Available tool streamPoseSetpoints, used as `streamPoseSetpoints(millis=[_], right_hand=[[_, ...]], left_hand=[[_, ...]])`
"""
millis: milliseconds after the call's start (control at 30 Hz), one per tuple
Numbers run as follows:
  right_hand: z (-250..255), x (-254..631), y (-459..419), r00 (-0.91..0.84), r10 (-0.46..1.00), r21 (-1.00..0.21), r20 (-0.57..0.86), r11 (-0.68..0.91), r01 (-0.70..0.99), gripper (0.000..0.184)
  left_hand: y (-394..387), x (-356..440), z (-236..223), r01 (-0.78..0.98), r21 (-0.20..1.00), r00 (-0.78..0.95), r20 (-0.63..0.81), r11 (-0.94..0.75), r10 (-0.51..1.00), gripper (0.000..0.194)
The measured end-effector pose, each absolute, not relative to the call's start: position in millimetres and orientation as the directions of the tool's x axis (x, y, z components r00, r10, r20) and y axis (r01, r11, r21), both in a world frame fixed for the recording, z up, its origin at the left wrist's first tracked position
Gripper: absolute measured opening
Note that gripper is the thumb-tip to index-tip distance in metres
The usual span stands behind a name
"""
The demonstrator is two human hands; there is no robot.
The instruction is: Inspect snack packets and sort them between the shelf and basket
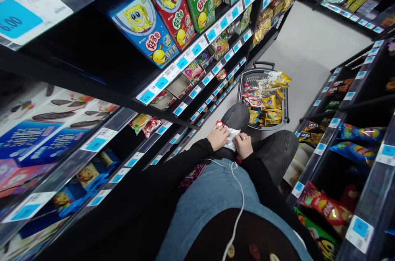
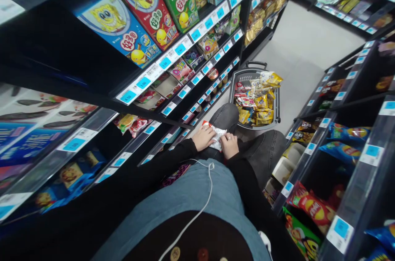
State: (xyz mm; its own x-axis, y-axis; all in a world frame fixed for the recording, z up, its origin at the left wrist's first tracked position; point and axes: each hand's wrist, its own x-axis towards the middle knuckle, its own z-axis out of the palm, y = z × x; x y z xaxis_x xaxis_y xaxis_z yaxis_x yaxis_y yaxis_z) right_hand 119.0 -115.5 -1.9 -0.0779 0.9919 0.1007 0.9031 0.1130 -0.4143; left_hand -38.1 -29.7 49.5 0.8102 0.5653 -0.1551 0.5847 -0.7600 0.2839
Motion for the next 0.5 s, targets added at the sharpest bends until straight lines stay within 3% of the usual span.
streamPoseSetpoints(millis=[200, 300, 500], right_hand=[[-2.0, 118.7, -115.9, -0.039, 0.985, -0.325, 0.167, 0.092, 0.941, 0.026], [2.9, 119.2, -116.0, -0.062, 0.990, -0.299, 0.129, 0.098, 0.949, 0.025], [-0.5, 129.6, -118.6, -0.232, 0.965, -0.324, 0.124, 0.260, 0.909, 0.022]], left_hand=[[-36.4, -25.9, 55.9, 0.711, 0.331, 0.694, -0.183, -0.621, 0.696, 0.015], [-41.9, -22.1, 52.9, 0.745, 0.355, 0.643, -0.160, -0.564, 0.749, 0.007], [-47.5, -29.5, 36.0, 0.644, 0.299, 0.745, -0.033, -0.705, 0.667, 0.017]])
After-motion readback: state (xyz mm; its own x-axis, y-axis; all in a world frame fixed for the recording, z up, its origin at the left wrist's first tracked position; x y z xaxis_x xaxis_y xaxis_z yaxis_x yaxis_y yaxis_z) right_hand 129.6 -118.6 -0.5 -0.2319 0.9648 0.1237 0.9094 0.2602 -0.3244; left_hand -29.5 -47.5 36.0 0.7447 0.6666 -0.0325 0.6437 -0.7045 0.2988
